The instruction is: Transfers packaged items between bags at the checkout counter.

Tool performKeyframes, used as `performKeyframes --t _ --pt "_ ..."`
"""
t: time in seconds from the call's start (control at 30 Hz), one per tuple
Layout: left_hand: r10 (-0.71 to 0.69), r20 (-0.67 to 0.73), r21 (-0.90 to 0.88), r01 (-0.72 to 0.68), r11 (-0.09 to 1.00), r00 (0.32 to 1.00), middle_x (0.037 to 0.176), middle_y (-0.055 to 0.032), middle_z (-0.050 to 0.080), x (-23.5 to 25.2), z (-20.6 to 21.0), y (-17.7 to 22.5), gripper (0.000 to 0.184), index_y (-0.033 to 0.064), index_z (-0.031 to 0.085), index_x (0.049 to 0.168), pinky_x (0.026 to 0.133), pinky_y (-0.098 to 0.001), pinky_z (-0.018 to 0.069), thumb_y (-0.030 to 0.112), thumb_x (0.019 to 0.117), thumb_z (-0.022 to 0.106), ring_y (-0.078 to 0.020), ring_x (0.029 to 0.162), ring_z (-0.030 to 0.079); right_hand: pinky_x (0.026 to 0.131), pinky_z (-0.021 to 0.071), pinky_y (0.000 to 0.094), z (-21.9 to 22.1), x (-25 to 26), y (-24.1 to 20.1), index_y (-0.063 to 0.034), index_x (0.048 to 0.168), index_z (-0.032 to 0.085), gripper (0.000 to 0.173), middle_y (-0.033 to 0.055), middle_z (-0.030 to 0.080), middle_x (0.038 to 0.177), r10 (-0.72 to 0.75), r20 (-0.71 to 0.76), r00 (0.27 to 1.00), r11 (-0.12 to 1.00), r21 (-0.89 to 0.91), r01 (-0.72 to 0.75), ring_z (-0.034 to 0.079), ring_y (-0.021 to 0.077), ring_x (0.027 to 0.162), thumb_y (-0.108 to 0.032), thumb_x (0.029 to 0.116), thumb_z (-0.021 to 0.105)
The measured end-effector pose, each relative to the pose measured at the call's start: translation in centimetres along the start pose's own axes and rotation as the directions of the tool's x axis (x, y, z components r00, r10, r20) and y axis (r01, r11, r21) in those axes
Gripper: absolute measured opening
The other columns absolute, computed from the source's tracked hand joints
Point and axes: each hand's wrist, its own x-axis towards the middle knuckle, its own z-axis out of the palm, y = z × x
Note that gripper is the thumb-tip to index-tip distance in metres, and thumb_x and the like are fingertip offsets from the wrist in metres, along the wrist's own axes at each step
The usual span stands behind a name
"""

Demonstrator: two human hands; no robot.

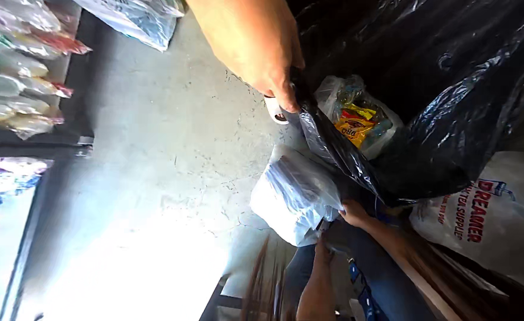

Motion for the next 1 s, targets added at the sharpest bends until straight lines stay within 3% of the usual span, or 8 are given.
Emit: performKeyframes --t 0.13,0.3,0.4,0.53,0.63,0.7,0.83,1.0 --pt "-0.241 -0.427 -0.368 0.076 0.927 0.872 0.147 -0.0299 0.048 5.0 0.5 -1.3 0.058 -0.0062 0.044 0.146 0.106 -0.0603 0.0417 0.040 0.1109 0.042 -0.0419 0.131 0.049 0.109 0.0423 0.0593 -1.1 -2.0 -0.7 0.0048 0.137 0.057 0.046 0.0300 0.064 0.128 0.005 0.048 0.999 0.990 0.139 -0.012 0.059 0.0439 0.125 -0.029 0.1105 0.042" --pt "-0.245 -0.601 -0.094 0.237 0.967 0.761 0.140 -0.0321 0.055 -0.1 0.1 2.7 0.059 -0.0095 0.056 0.136 0.109 -0.0595 0.0410 0.040 0.1128 0.031 -0.0447 0.133 0.052 0.098 0.0509 0.0553 -2.3 -5.1 -3.7 0.0015 0.141 0.053 0.047 0.0256 0.068 0.115 0.021 0.030 0.999 0.960 0.279 -0.029 0.068 0.0380 0.106 -0.033 0.1108 0.042" --pt "-0.207 -0.580 0.024 0.270 0.963 0.788 0.140 -0.0344 0.054 -6.8 -0.4 7.7 0.058 -0.0124 0.056 0.134 0.111 -0.0595 0.0377 0.035 0.1138 0.030 -0.0463 0.134 0.050 0.097 0.0512 0.0530 -2.8 -6.8 -7.0 0.0037 0.147 0.046 0.049 0.0288 0.065 0.119 -0.004 -0.035 0.999 0.921 0.390 0.018 0.068 0.0385 0.103 -0.029 0.1105 0.045" --pt "-0.123 -0.595 -0.072 0.099 0.992 0.794 0.135 -0.0342 0.056 -13.1 -3.4 9.3 0.051 -0.0128 0.059 0.129 0.107 -0.0599 0.0405 0.032 0.1115 0.041 -0.0451 0.127 0.053 0.099 0.0498 0.0521 -4.2 -7.7 -11.3 0.0058 0.147 0.044 0.050 0.0309 0.062 0.126 -0.017 -0.121 0.993 0.883 0.463 0.072 0.065 0.0395 0.109 -0.028 0.1107 0.045" --pt "0.045 -0.600 -0.031 -0.079 0.996 0.798 0.124 -0.0291 0.064 -17.3 -5.5 11.1 0.044 -0.0118 0.060 0.127 0.098 -0.0509 0.0457 0.025 0.1114 0.043 -0.0356 0.110 0.060 0.106 0.0468 0.0533 -5.7 -9.1 -13.7 0.0069 0.148 0.042 0.051 0.0320 0.056 0.137 -0.009 -0.117 0.993 0.866 0.495 0.067 0.060 0.0416 0.123 -0.028 0.1109 0.044" --pt "0.149 -0.613 -0.013 -0.198 0.980 0.776 0.101 -0.0192 0.066 -18.5 -7.6 11.3 0.036 -0.0091 0.063 0.117 0.079 -0.0390 0.0484 0.023 0.1087 0.048 -0.0220 0.086 0.058 0.102 0.0487 0.0538 -6.0 -10.5 -14.7 0.0075 0.145 0.043 0.049 0.0323 0.056 0.135 -0.011 -0.122 0.992 0.850 0.521 0.073 0.061 0.0416 0.119 -0.028 0.1107 0.044" --pt "0.262 -0.579 -0.003 -0.324 0.946 0.772 0.082 -0.0082 0.061 -24.8 -9.1 15.2 0.034 -0.0090 0.062 0.115 0.070 -0.0311 0.0506 0.023 0.1071 0.053 -0.0117 0.070 0.055 0.107 0.0452 0.0529 -7.1 -16.5 -15.9 0.0103 0.143 0.044 0.048 0.0330 0.054 0.137 -0.043 -0.135 0.990 0.806 0.581 0.114 0.057 0.0410 0.125 -0.023 0.1091 0.049" --pt "0.473 -0.470 0.173 -0.447 0.877 0.745 0.064 0.0037 0.052 -38.1 -6.5 19.9 0.029 -0.0010 0.063 0.088 0.060 -0.0258 0.0503 0.019 0.1056 0.051 -0.0046 0.057 0.051 0.081 0.0533 0.0448 -10.5 -29.8 -16.4 0.0057 0.146 0.040 0.048 0.0276 0.058 0.121 -0.072 -0.117 0.991 0.732 0.668 0.132 0.062 0.0290 0.086 -0.022 0.1078 0.053"
